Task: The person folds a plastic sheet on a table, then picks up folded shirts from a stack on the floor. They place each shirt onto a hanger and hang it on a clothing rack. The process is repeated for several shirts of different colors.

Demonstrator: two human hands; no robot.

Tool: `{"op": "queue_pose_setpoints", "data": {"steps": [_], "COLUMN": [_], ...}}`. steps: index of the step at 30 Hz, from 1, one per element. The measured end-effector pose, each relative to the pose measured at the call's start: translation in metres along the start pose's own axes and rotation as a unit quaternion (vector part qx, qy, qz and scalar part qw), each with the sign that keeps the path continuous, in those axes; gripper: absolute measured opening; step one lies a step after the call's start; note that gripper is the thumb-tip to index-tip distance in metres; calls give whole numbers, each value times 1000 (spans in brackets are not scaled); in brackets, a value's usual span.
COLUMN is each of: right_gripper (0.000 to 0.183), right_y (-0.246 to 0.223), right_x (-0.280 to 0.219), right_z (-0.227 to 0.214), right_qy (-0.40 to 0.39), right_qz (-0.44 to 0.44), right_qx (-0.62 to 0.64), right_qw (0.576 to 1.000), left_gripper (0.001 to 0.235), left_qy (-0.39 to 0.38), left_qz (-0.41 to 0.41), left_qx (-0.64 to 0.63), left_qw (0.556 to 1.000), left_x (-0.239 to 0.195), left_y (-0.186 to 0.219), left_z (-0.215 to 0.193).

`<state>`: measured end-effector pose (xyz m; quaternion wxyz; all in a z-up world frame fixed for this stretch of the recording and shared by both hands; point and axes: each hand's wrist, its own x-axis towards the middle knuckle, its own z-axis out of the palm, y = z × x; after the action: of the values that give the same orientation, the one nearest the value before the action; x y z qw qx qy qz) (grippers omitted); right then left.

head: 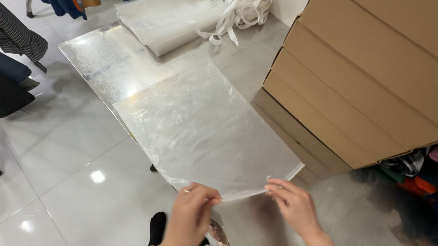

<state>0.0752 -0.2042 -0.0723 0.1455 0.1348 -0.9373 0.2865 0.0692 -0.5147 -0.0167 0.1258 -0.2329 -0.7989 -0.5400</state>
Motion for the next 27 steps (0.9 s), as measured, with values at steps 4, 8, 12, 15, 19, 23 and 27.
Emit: {"op": "queue_pose_setpoints", "data": {"steps": [4, 8, 12, 15, 19, 23, 27], "right_gripper": [21, 18, 15, 48, 46, 46, 42], "right_y": [84, 131, 124, 148, 90, 26, -7], "right_x": [4, 16, 37, 23, -6, -50, -85], "right_z": [-11, -33, -53, -45, -17, 38, 79], "right_qy": [32, 39, 3, 114, 154, 74, 66], "right_qz": [-14, 45, 267, 245, 245, 281, 351], "right_qx": [-57, -141, -160, -96, -61, 11, -17], "right_qw": [998, 988, 950, 958, 955, 957, 934], "left_gripper": [12, 13, 11, 7, 41, 41, 47], "left_qy": [67, 70, -92, -302, -392, -261, -81], "left_qz": [-28, -62, -143, -167, -152, -317, -237], "left_qx": [5, 5, -80, -131, -54, 31, 302], "left_qw": [997, 996, 982, 929, 906, 911, 920], "left_x": [5, -2, -8, -13, -2, 53, 94], "left_y": [2, -4, 0, 10, -18, -63, -231], "left_z": [-32, -41, -15, 20, 33, -16, -66]}}
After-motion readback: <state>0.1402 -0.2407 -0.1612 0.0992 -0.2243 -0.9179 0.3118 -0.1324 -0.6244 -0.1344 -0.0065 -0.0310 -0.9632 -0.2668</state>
